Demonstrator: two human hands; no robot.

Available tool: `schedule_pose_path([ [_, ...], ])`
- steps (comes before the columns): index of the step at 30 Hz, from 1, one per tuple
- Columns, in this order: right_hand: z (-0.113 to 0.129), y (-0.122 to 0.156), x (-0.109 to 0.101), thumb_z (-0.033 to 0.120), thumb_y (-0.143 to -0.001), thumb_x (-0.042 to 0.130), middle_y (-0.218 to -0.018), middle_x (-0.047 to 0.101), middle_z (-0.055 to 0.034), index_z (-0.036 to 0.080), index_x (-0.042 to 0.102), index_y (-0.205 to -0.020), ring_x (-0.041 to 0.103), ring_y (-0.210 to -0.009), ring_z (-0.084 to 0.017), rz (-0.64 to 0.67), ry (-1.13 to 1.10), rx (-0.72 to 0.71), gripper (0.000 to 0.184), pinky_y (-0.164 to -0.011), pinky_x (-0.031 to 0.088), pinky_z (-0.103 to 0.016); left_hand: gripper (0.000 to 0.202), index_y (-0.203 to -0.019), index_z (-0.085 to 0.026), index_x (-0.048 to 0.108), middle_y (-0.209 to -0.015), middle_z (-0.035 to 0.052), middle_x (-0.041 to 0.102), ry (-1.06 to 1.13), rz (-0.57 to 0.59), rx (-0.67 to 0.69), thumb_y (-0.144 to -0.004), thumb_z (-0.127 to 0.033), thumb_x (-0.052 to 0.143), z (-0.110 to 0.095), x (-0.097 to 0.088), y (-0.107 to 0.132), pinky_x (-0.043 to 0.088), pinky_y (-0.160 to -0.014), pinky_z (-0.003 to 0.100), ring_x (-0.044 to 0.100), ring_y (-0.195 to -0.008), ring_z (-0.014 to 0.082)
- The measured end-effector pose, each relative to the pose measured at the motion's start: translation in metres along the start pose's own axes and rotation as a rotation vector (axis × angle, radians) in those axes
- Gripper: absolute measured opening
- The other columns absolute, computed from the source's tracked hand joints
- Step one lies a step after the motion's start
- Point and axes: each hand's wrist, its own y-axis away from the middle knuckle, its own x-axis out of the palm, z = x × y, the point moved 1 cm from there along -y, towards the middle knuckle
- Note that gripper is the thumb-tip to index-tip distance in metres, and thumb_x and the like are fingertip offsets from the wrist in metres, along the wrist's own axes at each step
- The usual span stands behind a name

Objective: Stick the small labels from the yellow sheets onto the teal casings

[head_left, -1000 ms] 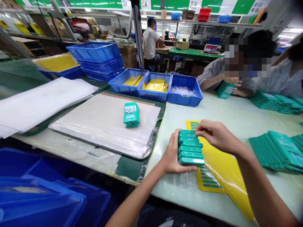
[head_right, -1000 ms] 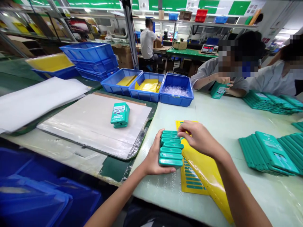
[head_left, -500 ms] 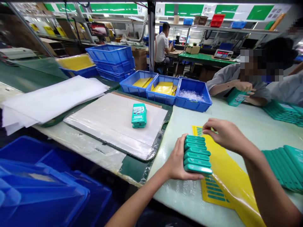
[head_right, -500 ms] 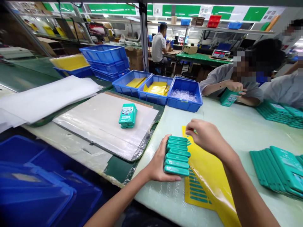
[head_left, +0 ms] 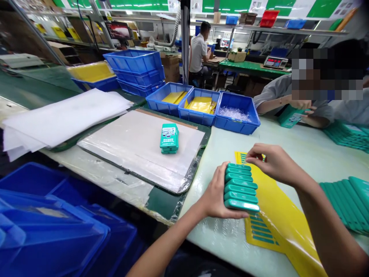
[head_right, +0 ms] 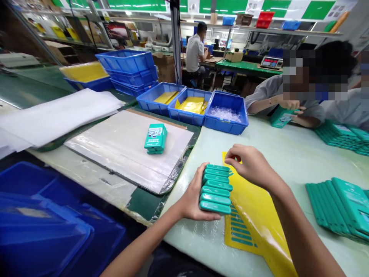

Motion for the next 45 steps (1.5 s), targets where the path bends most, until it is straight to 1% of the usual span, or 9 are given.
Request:
schedule_pose_path([
  [6, 0.025, -0.006, 0.019, 0.038, -0.099, 0.074, -0.107, 0.080, -0.0056, 0.023, 0.079, -0.092, 0.073, -0.101, -0.022, 0.038, -0.273, -0.003, 0.018, -0.077, 0.056, -0.030, 0.161, -0.176, -0.024, 0.006, -0.168, 0.0245, 0.036, 0.012, -0.006, 0.011, -0.056, -0.063, 0.106, 0.000, -0.001, -0.003, 0.038, -0.133, 0.071, 0.040, -0.160, 0.0522],
  [10, 0.025, -0.005, 0.035, 0.033, -0.101, 0.071, -0.094, 0.081, -0.0036, 0.022, 0.080, -0.092, 0.074, -0.087, -0.020, 0.057, -0.191, 0.009, 0.017, -0.078, 0.055, -0.033, 0.160, -0.176, -0.023, 0.006, -0.169, 0.0243, 0.035, -0.004, 0.007, 0.006, -0.057, -0.064, 0.105, -0.003, -0.001, -0.003, 0.038, -0.134, 0.070, 0.039, -0.161, 0.0517],
  [16, -0.013, 0.020, -0.022, 0.024, -0.099, 0.070, -0.090, 0.081, -0.0059, 0.023, 0.081, -0.090, 0.071, -0.074, -0.020, -0.177, 0.225, -0.025, 0.014, -0.072, 0.051, -0.037, 0.154, -0.176, -0.025, 0.008, -0.169, 0.0239, 0.037, -0.010, 0.002, 0.019, -0.063, -0.070, 0.101, -0.004, -0.002, -0.001, 0.039, -0.134, 0.071, 0.041, -0.160, 0.0520],
  [19, 0.003, 0.037, -0.039, 0.026, -0.099, 0.077, -0.093, 0.082, -0.0055, 0.025, 0.082, -0.094, 0.071, -0.077, -0.020, -0.320, 0.201, 0.004, 0.007, -0.071, 0.052, -0.036, 0.157, -0.177, -0.027, 0.003, -0.172, 0.0239, 0.033, -0.029, 0.005, 0.022, -0.061, -0.068, 0.102, -0.003, -0.001, -0.002, 0.036, -0.133, 0.076, 0.037, -0.162, 0.0536],
  [24, 0.067, 0.047, 0.007, 0.015, -0.103, 0.074, -0.094, 0.076, -0.0031, 0.024, 0.079, -0.097, 0.071, -0.085, -0.017, -0.078, -0.144, -0.206, 0.012, -0.077, 0.056, -0.029, 0.155, -0.175, -0.019, 0.007, -0.170, 0.0278, 0.033, -0.045, 0.016, 0.010, -0.062, -0.069, 0.100, -0.001, 0.001, -0.004, 0.038, -0.132, 0.077, 0.036, -0.162, 0.0555],
  [27, 0.078, 0.050, 0.031, 0.011, -0.105, 0.069, -0.092, 0.073, -0.0035, 0.021, 0.076, -0.095, 0.069, -0.081, -0.015, 0.031, -0.139, -0.257, 0.015, -0.073, 0.053, -0.027, 0.155, -0.174, -0.016, 0.010, -0.169, 0.0289, 0.034, -0.058, 0.035, -0.012, -0.061, -0.070, 0.100, 0.000, 0.002, -0.005, 0.037, -0.133, 0.075, 0.036, -0.162, 0.0543],
  [33, 0.058, 0.075, -0.003, 0.018, -0.109, 0.058, -0.092, 0.067, -0.0062, 0.021, 0.069, -0.094, 0.064, -0.079, -0.020, 0.044, 0.276, -0.161, 0.019, -0.071, 0.047, -0.035, 0.156, -0.175, -0.024, 0.003, -0.170, 0.0240, 0.035, -0.021, 0.005, 0.014, -0.062, -0.069, 0.101, -0.005, 0.000, -0.006, 0.037, -0.134, 0.073, 0.037, -0.163, 0.0511],
  [37, 0.074, 0.086, -0.025, 0.020, -0.109, 0.061, -0.089, 0.067, -0.0046, 0.025, 0.063, -0.097, 0.064, -0.078, -0.020, -0.074, 0.156, -0.149, 0.013, -0.068, 0.048, -0.034, 0.151, -0.175, -0.027, 0.006, -0.170, 0.0219, 0.035, -0.013, 0.001, 0.005, -0.063, -0.069, 0.100, -0.009, -0.002, -0.007, 0.034, -0.136, 0.071, 0.037, -0.162, 0.0501],
  [45, 0.099, 0.074, 0.032, 0.011, -0.109, 0.059, -0.095, 0.069, -0.0037, 0.024, 0.065, -0.102, 0.066, -0.083, -0.017, -0.003, -0.070, -0.197, 0.015, -0.074, 0.051, -0.031, 0.152, -0.173, -0.018, 0.007, -0.172, 0.0269, 0.032, 0.019, 0.029, -0.070, -0.060, -0.058, 0.101, -0.006, -0.001, -0.008, 0.031, -0.137, 0.071, 0.034, -0.164, 0.0524],
])
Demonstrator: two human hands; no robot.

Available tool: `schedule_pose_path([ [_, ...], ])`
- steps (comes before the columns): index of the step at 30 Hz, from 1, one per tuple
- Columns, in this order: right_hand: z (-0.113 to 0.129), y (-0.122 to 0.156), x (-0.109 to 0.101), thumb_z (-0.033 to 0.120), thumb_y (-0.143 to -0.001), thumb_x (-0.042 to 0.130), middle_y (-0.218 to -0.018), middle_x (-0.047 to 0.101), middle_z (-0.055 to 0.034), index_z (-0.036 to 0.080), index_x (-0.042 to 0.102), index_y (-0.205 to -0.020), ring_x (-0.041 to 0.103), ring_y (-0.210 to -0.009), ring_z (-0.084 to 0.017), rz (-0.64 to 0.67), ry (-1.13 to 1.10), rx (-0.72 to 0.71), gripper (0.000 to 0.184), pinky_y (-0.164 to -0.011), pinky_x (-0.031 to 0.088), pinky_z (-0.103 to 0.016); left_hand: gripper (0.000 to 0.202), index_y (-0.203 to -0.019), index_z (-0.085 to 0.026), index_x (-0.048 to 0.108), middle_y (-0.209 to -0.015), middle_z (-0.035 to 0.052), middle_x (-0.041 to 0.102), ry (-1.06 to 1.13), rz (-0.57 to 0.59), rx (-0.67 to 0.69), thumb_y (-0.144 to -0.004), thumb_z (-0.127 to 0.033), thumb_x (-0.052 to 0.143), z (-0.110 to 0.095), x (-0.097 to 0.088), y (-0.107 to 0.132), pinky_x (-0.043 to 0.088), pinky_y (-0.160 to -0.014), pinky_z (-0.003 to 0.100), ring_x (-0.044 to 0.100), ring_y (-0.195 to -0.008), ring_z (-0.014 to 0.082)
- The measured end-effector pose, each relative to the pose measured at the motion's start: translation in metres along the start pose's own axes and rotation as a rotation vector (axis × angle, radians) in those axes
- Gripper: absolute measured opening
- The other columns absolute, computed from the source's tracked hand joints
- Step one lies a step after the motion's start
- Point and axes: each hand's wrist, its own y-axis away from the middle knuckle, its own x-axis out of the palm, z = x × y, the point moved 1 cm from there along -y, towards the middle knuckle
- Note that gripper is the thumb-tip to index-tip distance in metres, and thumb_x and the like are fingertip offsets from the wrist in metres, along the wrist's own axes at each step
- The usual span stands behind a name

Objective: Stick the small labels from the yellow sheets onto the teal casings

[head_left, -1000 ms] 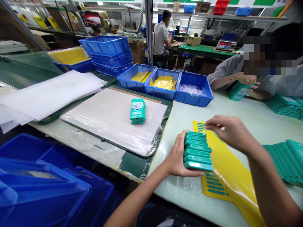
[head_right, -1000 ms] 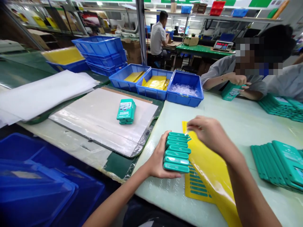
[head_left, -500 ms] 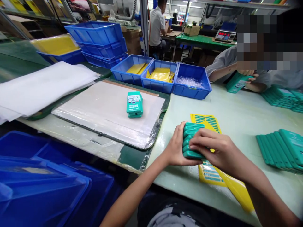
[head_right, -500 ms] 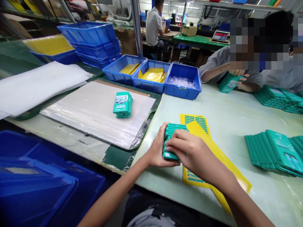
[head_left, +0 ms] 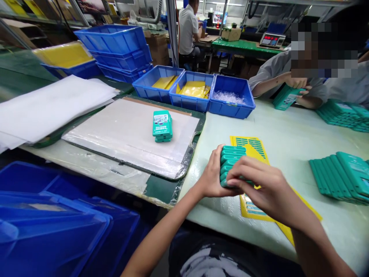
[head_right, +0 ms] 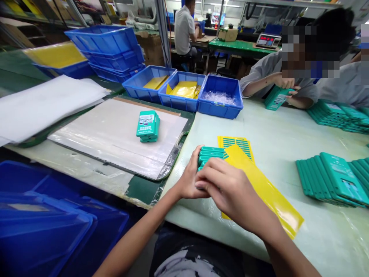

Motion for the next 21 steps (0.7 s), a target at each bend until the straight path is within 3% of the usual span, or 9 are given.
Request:
schedule_pose_path([
  [2, -0.008, 0.004, 0.008, 0.012, -0.109, 0.057, -0.095, 0.069, -0.0046, 0.023, 0.066, -0.101, 0.065, -0.084, -0.019, 0.071, 0.072, 0.002, 0.016, -0.074, 0.050, -0.032, 0.152, -0.173, -0.017, 0.007, -0.170, 0.0263, 0.035, 0.006, -0.005, -0.009, -0.059, -0.056, 0.101, 0.000, 0.001, 0.000, 0.032, -0.136, 0.071, 0.036, -0.163, 0.0518],
  [5, -0.015, 0.015, -0.006, 0.012, -0.107, 0.055, -0.094, 0.069, -0.0057, 0.023, 0.067, -0.099, 0.065, -0.082, -0.021, 0.112, 0.225, 0.011, 0.018, -0.071, 0.048, -0.034, 0.151, -0.172, -0.019, 0.008, -0.168, 0.0248, 0.037, -0.002, -0.015, 0.003, -0.060, -0.060, 0.101, -0.002, 0.001, 0.000, 0.036, -0.135, 0.069, 0.040, -0.161, 0.0497],
  [10, 0.000, 0.026, -0.044, 0.015, -0.106, 0.064, -0.091, 0.071, -0.0047, 0.026, 0.066, -0.098, 0.068, -0.078, -0.020, -0.153, 0.297, 0.029, 0.014, -0.070, 0.050, -0.033, 0.154, -0.173, -0.022, 0.009, -0.172, 0.0239, 0.033, -0.013, -0.035, 0.021, -0.058, -0.064, 0.103, -0.004, 0.000, 0.000, 0.032, -0.136, 0.070, 0.037, -0.162, 0.0505],
  [14, 0.008, 0.022, -0.023, 0.014, -0.108, 0.065, -0.101, 0.073, -0.0037, 0.028, 0.068, -0.115, 0.072, -0.086, -0.018, -0.079, 0.114, 0.032, 0.016, -0.075, 0.054, -0.031, 0.155, -0.173, -0.022, 0.008, -0.171, 0.0248, 0.035, -0.007, -0.023, -0.005, -0.057, -0.061, 0.103, -0.001, -0.001, -0.001, 0.034, -0.135, 0.071, 0.039, -0.160, 0.0513],
  [17, -0.003, 0.024, -0.003, 0.016, -0.111, 0.061, -0.096, 0.069, -0.0032, 0.025, 0.067, -0.109, 0.068, -0.082, -0.018, 0.007, 0.117, 0.069, 0.011, -0.075, 0.051, -0.033, 0.150, -0.172, -0.019, 0.010, -0.169, 0.0265, 0.035, 0.001, -0.026, 0.002, -0.060, -0.062, 0.100, -0.002, -0.001, -0.002, 0.035, -0.134, 0.070, 0.040, -0.160, 0.0511],
  [19, -0.013, 0.030, -0.008, 0.018, -0.111, 0.059, -0.091, 0.067, -0.0032, 0.024, 0.063, -0.097, 0.066, -0.080, -0.019, 0.018, 0.193, 0.083, 0.016, -0.072, 0.048, -0.035, 0.150, -0.173, -0.019, 0.011, -0.169, 0.0257, 0.036, 0.000, -0.031, -0.001, -0.061, -0.062, 0.100, -0.003, -0.001, -0.002, 0.034, -0.135, 0.069, 0.040, -0.160, 0.0504],
  [21, -0.023, 0.037, -0.026, 0.022, -0.111, 0.061, -0.089, 0.067, -0.0034, 0.024, 0.063, -0.094, 0.064, -0.079, -0.020, -0.041, 0.262, 0.117, 0.017, -0.071, 0.047, -0.036, 0.152, -0.174, -0.022, 0.010, -0.172, 0.0240, 0.034, 0.002, -0.029, -0.002, -0.060, -0.064, 0.102, -0.003, -0.001, -0.002, 0.031, -0.136, 0.070, 0.037, -0.163, 0.0502],
])
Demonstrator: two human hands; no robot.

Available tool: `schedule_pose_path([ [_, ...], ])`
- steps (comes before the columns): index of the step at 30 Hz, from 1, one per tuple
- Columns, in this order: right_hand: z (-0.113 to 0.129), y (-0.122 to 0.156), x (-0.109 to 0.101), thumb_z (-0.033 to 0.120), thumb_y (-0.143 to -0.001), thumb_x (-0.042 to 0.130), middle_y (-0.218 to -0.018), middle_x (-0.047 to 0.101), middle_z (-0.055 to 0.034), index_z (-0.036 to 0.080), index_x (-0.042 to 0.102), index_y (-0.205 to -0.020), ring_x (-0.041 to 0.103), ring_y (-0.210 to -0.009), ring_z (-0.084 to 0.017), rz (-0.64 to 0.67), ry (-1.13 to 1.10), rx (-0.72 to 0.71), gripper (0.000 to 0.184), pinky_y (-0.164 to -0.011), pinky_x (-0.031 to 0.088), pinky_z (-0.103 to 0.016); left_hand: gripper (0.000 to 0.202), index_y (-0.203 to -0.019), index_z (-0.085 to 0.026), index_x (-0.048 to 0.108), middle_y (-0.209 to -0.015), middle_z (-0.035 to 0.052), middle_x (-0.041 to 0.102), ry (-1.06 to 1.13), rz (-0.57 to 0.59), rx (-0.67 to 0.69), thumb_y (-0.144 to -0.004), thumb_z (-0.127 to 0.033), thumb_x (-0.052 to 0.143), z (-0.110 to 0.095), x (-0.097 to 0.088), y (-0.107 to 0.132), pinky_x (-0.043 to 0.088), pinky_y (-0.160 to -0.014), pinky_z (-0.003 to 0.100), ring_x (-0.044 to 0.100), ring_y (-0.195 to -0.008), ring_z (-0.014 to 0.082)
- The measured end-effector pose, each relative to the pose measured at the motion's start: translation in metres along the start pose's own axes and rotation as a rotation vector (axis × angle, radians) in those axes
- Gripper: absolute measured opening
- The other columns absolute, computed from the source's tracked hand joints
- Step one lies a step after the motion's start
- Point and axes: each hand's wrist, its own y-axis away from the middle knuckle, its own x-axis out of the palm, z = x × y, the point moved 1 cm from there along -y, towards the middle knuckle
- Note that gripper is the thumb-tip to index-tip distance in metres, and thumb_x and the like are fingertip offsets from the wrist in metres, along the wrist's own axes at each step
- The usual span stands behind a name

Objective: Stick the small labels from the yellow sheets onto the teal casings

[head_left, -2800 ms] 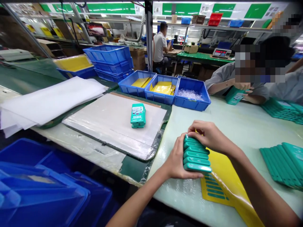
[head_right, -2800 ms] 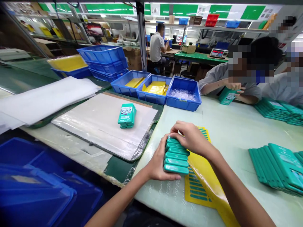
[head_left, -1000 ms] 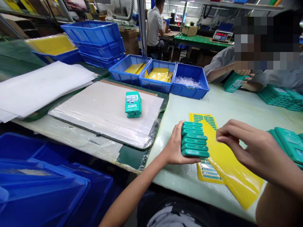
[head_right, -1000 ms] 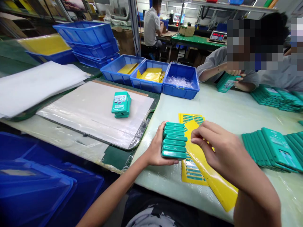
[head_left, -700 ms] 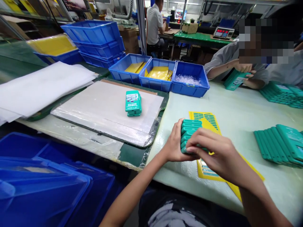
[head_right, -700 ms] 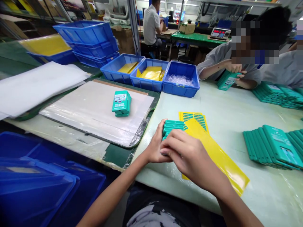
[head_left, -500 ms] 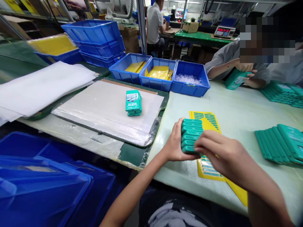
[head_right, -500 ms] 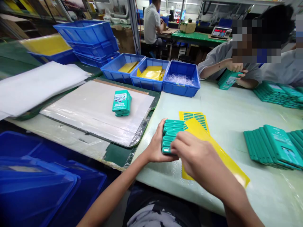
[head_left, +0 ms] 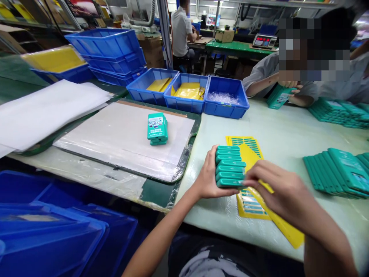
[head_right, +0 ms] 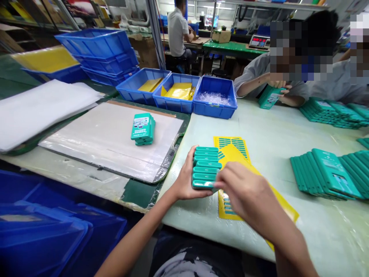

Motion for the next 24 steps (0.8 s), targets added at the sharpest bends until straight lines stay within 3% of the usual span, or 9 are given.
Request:
schedule_pose_path([
  [3, -0.016, 0.002, -0.024, 0.028, -0.107, 0.070, -0.088, 0.069, -0.0027, 0.026, 0.067, -0.095, 0.062, -0.073, -0.019, -0.230, 0.042, 0.138, 0.013, -0.067, 0.046, -0.036, 0.153, -0.174, -0.027, 0.007, -0.175, 0.0225, 0.030, 0.007, 0.010, 0.016, -0.061, -0.069, 0.101, 0.001, 0.000, 0.001, 0.028, -0.137, 0.072, 0.033, -0.165, 0.0506],
  [5, -0.016, -0.003, -0.024, 0.027, -0.105, 0.074, -0.093, 0.071, -0.0030, 0.027, 0.070, -0.095, 0.066, -0.080, -0.020, -0.293, -0.049, 0.153, 0.011, -0.071, 0.051, -0.036, 0.152, -0.174, -0.027, 0.006, -0.174, 0.0233, 0.030, 0.005, 0.015, 0.021, -0.062, -0.071, 0.099, 0.003, -0.001, 0.002, 0.029, -0.136, 0.073, 0.035, -0.164, 0.0510],
  [8, -0.008, -0.012, -0.001, 0.019, -0.105, 0.072, -0.101, 0.074, -0.0029, 0.026, 0.070, -0.096, 0.073, -0.095, -0.020, -0.170, -0.241, 0.052, 0.012, -0.083, 0.057, -0.034, 0.152, -0.174, -0.022, 0.004, -0.172, 0.0265, 0.030, -0.007, 0.020, 0.024, -0.065, -0.073, 0.097, 0.004, -0.002, 0.003, 0.032, -0.134, 0.074, 0.036, -0.162, 0.0522],
  [11, -0.010, -0.007, 0.012, 0.017, -0.108, 0.066, -0.098, 0.076, -0.0027, 0.025, 0.068, -0.099, 0.074, -0.090, -0.019, -0.065, -0.240, 0.036, 0.012, -0.080, 0.057, -0.033, 0.152, -0.174, -0.019, 0.004, -0.170, 0.0277, 0.032, -0.015, 0.024, 0.039, -0.065, -0.073, 0.097, 0.004, -0.002, 0.004, 0.034, -0.134, 0.073, 0.037, -0.162, 0.0524],
  [14, -0.030, 0.008, -0.007, 0.026, -0.108, 0.067, -0.093, 0.076, -0.0025, 0.025, 0.070, -0.098, 0.072, -0.079, -0.019, -0.027, -0.126, 0.099, 0.010, -0.072, 0.056, -0.033, 0.154, -0.175, -0.022, 0.002, -0.172, 0.0279, 0.029, -0.026, 0.024, 0.058, -0.065, -0.074, 0.097, 0.006, 0.000, 0.004, 0.031, -0.134, 0.076, 0.031, -0.165, 0.0541],
  [17, -0.062, 0.004, -0.041, 0.040, -0.102, 0.075, -0.092, 0.078, -0.0026, 0.027, 0.075, -0.102, 0.072, -0.074, -0.020, -0.131, -0.027, 0.210, 0.013, -0.069, 0.058, -0.035, 0.158, -0.177, -0.024, -0.001, -0.176, 0.0275, 0.026, -0.033, 0.017, 0.063, -0.063, -0.072, 0.098, 0.011, 0.001, 0.007, 0.028, -0.135, 0.079, 0.028, -0.167, 0.0553],
  [20, -0.099, -0.046, -0.056, 0.046, -0.096, 0.081, -0.090, 0.079, -0.0035, 0.027, 0.078, -0.100, 0.073, -0.076, -0.022, -0.258, -0.056, 0.242, 0.020, -0.071, 0.061, -0.035, 0.162, -0.178, -0.026, 0.000, -0.178, 0.0266, 0.025, -0.021, 0.008, 0.036, -0.059, -0.068, 0.101, 0.017, 0.002, 0.013, 0.028, -0.135, 0.078, 0.029, -0.167, 0.0555],
  [23, -0.133, -0.136, -0.049, 0.042, -0.096, 0.076, -0.080, 0.077, -0.0050, 0.023, 0.074, -0.084, 0.071, -0.074, -0.022, -0.361, -0.066, 0.195, 0.022, -0.071, 0.059, -0.034, 0.166, -0.179, -0.029, -0.001, -0.183, 0.0249, 0.019, -0.009, 0.025, -0.042, -0.054, -0.069, 0.102, 0.026, 0.003, 0.019, 0.022, -0.135, 0.081, 0.022, -0.169, 0.0570],
  [24, -0.141, -0.167, -0.043, 0.040, -0.099, 0.071, -0.085, 0.078, -0.0065, 0.022, 0.075, -0.087, 0.073, -0.079, -0.022, -0.369, -0.067, 0.172, 0.022, -0.076, 0.059, -0.034, 0.167, -0.179, -0.027, 0.000, -0.184, 0.0253, 0.018, 0.001, 0.017, -0.072, -0.053, -0.069, 0.102, 0.028, 0.002, 0.020, 0.019, -0.136, 0.080, 0.020, -0.170, 0.0570],
])
